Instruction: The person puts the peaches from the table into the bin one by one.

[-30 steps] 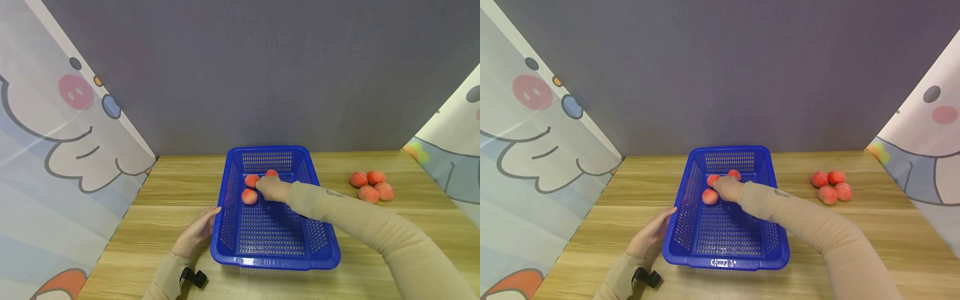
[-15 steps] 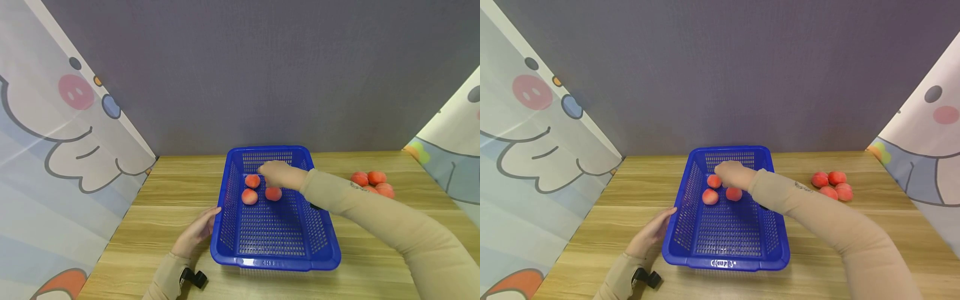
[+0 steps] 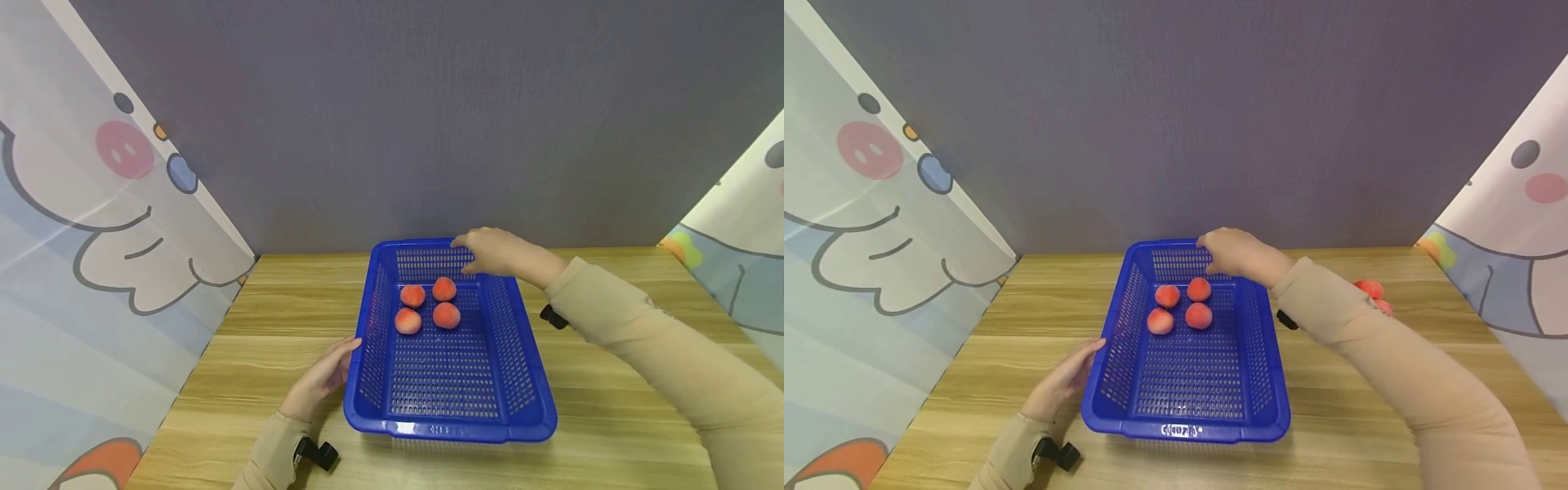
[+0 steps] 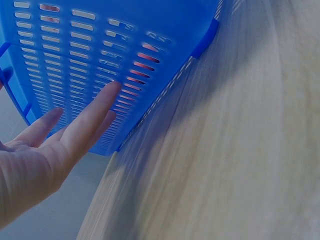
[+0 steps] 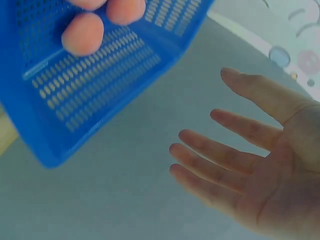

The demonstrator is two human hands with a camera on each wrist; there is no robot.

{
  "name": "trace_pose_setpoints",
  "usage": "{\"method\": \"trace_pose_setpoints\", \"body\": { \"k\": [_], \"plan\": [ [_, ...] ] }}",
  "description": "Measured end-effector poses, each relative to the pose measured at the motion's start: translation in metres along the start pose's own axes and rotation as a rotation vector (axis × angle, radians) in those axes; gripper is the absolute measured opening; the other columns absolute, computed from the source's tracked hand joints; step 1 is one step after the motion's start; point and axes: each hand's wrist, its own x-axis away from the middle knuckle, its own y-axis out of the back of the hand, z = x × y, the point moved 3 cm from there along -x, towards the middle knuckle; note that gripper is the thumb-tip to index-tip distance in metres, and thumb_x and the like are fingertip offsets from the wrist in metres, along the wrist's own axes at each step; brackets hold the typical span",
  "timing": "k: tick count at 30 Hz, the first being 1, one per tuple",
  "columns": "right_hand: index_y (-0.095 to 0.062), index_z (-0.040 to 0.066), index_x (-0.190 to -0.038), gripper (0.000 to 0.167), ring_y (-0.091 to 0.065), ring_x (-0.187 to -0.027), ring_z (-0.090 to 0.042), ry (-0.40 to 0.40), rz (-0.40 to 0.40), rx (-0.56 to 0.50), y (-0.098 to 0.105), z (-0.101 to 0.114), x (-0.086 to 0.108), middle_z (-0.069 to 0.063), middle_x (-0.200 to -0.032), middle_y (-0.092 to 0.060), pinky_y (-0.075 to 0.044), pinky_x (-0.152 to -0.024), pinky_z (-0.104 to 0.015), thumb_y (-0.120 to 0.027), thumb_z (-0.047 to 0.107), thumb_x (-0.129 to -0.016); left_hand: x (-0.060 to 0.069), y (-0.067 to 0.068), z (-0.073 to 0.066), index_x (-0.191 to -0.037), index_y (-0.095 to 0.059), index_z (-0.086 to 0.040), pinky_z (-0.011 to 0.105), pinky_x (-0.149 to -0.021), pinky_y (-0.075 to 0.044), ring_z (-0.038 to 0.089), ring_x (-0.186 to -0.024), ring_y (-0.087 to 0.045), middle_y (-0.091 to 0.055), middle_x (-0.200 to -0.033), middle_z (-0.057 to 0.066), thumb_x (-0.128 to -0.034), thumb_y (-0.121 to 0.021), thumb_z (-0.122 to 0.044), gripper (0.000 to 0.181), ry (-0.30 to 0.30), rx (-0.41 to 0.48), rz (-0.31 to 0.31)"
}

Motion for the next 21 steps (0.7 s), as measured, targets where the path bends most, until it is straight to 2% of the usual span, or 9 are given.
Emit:
{"method": "trace_pose_setpoints", "body": {
  "k": [6, 10, 14, 21],
  "plan": [
    [-0.048, -0.006, -0.121, 0.047, -0.046, -0.11, -0.04, -0.015, -0.03, -0.041, 0.011, -0.024, 0.012, -0.025, -0.12, -0.05, -0.037, -0.091, -0.05, -0.062, 0.015, -0.081, 0.001, -0.001, -0.001, -0.11, -0.05, -0.012, 0.025, -0.068, -0.051, 0.009, -0.078, -0.062, -0.065, -0.091, -0.002, -0.0966, -0.029, -0.016, 0.025, -0.007, 0.005, 0.009],
    [-0.047, -0.006, -0.121, 0.047, -0.044, -0.11, -0.042, -0.053, -0.049, -0.081, 0.015, -0.041, 0.02, -0.027, -0.12, -0.049, -0.037, -0.09, -0.052, -0.062, 0.013, -0.081, 0.001, 0.0, -0.002, -0.11, -0.05, -0.012, 0.025, -0.068, -0.051, 0.01, -0.078, -0.062, -0.065, -0.091, -0.001, -0.0965, -0.03, -0.015, 0.025, 0.0, 0.001, 0.001],
    [-0.049, -0.005, -0.12, 0.047, -0.047, -0.106, -0.043, -0.085, -0.098, -0.096, 0.018, -0.059, 0.027, -0.03, -0.114, -0.051, -0.039, -0.087, -0.053, -0.063, 0.013, -0.079, 0.001, -0.001, -0.002, -0.111, -0.05, -0.011, 0.025, -0.068, -0.051, 0.01, -0.079, -0.062, -0.065, -0.091, -0.001, -0.0967, -0.028, -0.014, 0.027, 0.007, 0.014, 0.003],
    [-0.047, -0.006, -0.12, 0.047, -0.048, -0.1, -0.046, -0.125, -0.118, -0.087, 0.015, -0.092, 0.04, -0.034, -0.109, -0.051, -0.04, -0.082, -0.055, -0.062, 0.015, -0.08, 0.003, -0.006, -0.008, -0.112, -0.049, -0.011, 0.025, -0.07, -0.051, 0.01, -0.081, -0.062, -0.064, -0.093, -0.001, -0.0969, -0.022, -0.01, 0.031, -0.003, 0.029, 0.045]
  ]
}}
